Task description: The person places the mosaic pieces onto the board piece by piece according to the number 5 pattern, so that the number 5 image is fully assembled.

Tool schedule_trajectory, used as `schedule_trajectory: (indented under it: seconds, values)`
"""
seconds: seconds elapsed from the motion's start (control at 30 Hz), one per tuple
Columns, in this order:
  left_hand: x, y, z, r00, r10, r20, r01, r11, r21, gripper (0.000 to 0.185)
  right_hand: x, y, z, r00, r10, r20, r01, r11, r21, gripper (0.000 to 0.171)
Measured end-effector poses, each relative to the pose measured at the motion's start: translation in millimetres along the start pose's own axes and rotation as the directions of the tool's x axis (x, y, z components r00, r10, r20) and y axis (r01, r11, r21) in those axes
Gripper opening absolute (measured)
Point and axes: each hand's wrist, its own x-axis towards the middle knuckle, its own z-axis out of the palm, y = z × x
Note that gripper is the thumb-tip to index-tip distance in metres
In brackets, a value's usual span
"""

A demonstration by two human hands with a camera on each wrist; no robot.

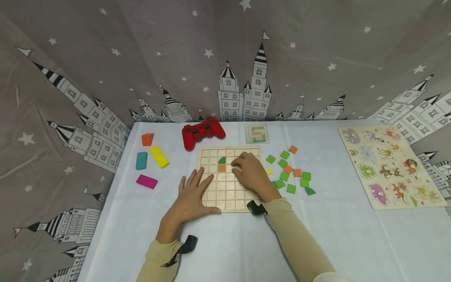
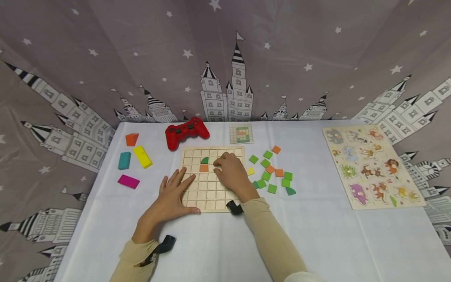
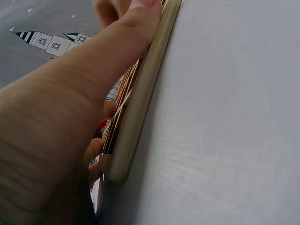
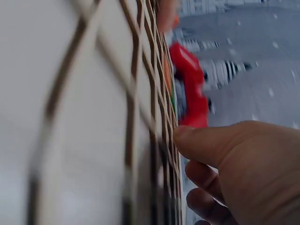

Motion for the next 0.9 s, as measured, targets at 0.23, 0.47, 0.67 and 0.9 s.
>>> schedule_trajectory:
  seconds: [0.23,0.47,0.67,0.9]
  values:
    - [0.2,2.2,0.5,1.000,0.010,-0.003,-0.010,1.000,-0.016,0.115,-34,59,-49,0.993,0.109,-0.049,-0.107,0.994,0.028,0.031]
    - [0.5,0.7,1.6,1.000,0.014,-0.003,-0.014,1.000,-0.017,0.114,-77,118,-90,0.968,0.251,-0.027,-0.251,0.968,0.013,0.035]
    - [0.1,0.0,-0.3,1.000,0.003,-0.004,-0.004,1.000,-0.020,0.113,-95,140,-98,0.962,0.269,0.044,-0.271,0.962,0.040,0.033]
    - [-0.5,0.1,-0.3,1.000,0.010,0.002,-0.010,1.000,-0.015,0.114,-88,138,-87,0.945,0.321,-0.064,-0.322,0.947,-0.001,0.035]
